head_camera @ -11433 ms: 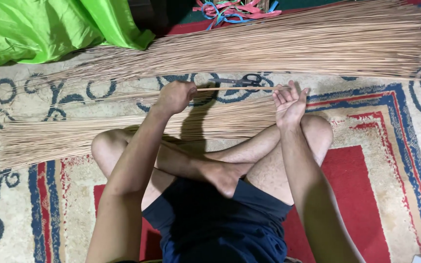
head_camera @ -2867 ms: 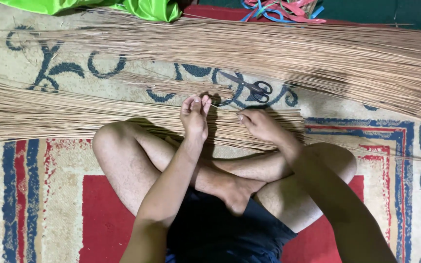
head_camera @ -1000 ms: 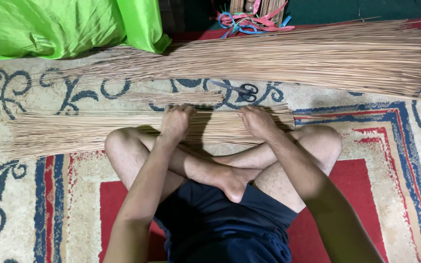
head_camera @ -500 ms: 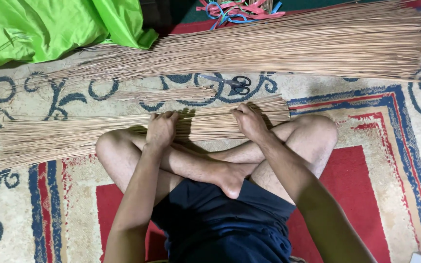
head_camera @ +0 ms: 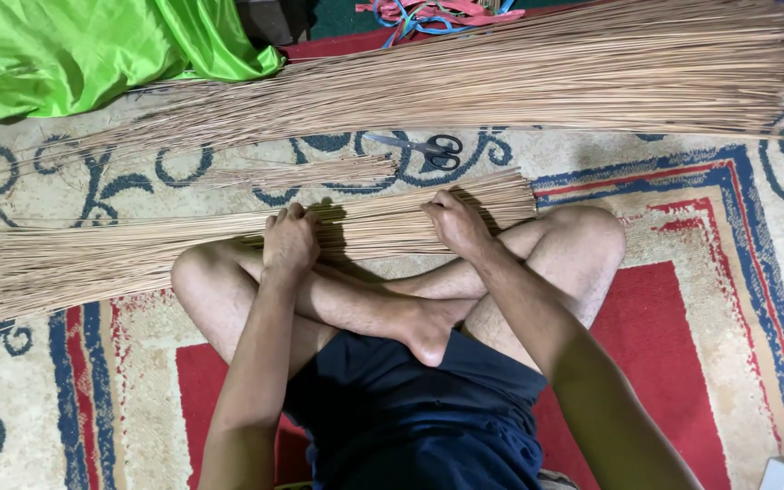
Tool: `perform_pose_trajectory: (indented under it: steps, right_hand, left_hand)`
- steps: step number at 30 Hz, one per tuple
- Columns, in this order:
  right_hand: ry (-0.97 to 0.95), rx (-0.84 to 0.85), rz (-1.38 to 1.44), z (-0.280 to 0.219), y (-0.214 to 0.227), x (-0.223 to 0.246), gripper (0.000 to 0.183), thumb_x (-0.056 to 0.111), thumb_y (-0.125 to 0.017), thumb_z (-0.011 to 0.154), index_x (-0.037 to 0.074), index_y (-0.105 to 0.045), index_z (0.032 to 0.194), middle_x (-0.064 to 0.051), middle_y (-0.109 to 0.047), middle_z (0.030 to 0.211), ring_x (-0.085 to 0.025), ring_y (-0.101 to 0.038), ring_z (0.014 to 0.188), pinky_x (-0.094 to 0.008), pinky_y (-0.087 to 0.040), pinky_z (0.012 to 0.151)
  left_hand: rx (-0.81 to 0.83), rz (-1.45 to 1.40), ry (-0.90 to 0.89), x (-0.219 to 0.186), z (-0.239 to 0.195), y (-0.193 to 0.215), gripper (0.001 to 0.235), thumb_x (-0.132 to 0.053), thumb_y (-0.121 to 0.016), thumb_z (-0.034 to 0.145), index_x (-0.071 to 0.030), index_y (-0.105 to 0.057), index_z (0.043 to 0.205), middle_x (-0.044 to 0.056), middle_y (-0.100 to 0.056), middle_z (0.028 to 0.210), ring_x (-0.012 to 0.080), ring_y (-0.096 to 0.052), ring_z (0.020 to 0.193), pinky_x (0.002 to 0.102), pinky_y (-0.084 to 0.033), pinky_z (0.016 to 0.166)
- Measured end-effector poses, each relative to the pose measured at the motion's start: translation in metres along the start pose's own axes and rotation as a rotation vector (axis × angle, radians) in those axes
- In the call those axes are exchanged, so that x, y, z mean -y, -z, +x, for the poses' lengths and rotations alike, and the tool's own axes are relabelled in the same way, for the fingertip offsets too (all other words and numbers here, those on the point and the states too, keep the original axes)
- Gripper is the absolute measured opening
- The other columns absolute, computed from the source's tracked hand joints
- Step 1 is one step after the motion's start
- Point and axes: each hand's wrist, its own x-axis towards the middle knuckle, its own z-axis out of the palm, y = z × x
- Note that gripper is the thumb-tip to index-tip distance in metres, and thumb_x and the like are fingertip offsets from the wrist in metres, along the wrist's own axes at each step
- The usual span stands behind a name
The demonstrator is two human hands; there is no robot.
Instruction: Bundling and tying thin wooden sticks with string and cutting the excess with scissors
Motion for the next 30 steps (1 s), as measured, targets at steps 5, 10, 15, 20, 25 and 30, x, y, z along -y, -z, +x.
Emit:
perform_pose_trajectory:
  steps: [5,10,15,20,25,30]
  right_hand:
    - [0.039,-0.043,-0.043,0.003,0.010,0.011,0.017,0.014,-0.058,0.098,0.010,-0.074,0.098,-0.003,-0.058,0.093,-0.024,-0.067,0.088,-0.029,-0.056,0.074]
    - [0.037,0.012,0.034,0.003,0.011,0.012,0.018,0.014,-0.057,0.099,0.010,-0.075,0.101,-0.004,-0.055,0.092,-0.027,-0.065,0.087,-0.033,-0.056,0.073]
    - [0.016,0.018,0.035,0.005,0.013,0.011,0.016,0.013,-0.060,0.096,0.009,-0.075,0.098,-0.006,-0.057,0.089,-0.029,-0.065,0.087,-0.035,-0.056,0.074]
    - [0.024,0.025,-0.018,0.005,0.007,0.003,0.011,0.015,-0.063,0.093,0.013,-0.072,0.088,-0.003,-0.056,0.086,-0.026,-0.062,0.085,-0.033,-0.055,0.074]
    - [0.003,0.018,-0.023,0.004,0.004,0.001,0.009,0.016,-0.066,0.092,0.012,-0.072,0.086,-0.004,-0.058,0.086,-0.027,-0.063,0.086,-0.036,-0.055,0.074]
    - [-0.014,0.007,-0.050,0.006,0.008,0.004,0.012,0.019,-0.076,0.086,0.010,-0.075,0.093,-0.005,-0.060,0.093,-0.027,-0.062,0.092,-0.038,-0.053,0.080]
  left_hand:
    - [-0.049,0.001,0.026,-0.004,-0.009,0.012,0.023,-0.030,-0.059,0.095,-0.018,-0.074,0.108,0.005,-0.064,0.111,0.0259,-0.065,0.110,0.041,-0.046,0.098]
    - [0.008,0.026,0.026,-0.004,-0.006,0.006,0.028,-0.034,-0.052,0.097,-0.020,-0.073,0.109,0.005,-0.065,0.113,0.0268,-0.063,0.112,0.043,-0.044,0.101]
    - [0.053,0.037,0.004,-0.003,-0.002,0.002,0.029,-0.034,-0.053,0.096,-0.017,-0.069,0.113,0.007,-0.067,0.115,0.0286,-0.064,0.113,0.044,-0.043,0.102]
    - [0.085,0.032,-0.007,-0.005,0.002,0.002,0.029,-0.032,-0.056,0.096,-0.016,-0.067,0.117,0.006,-0.067,0.118,0.0290,-0.063,0.117,0.045,-0.042,0.104]
    - [0.097,0.035,-0.003,-0.003,0.005,-0.003,0.028,-0.032,-0.057,0.095,-0.017,-0.066,0.116,0.006,-0.066,0.119,0.0280,-0.061,0.118,0.044,-0.042,0.104]
    - [0.109,0.019,-0.003,-0.004,0.006,0.005,0.032,-0.033,-0.062,0.094,-0.016,-0.064,0.121,0.007,-0.062,0.123,0.0289,-0.059,0.121,0.045,-0.043,0.105]
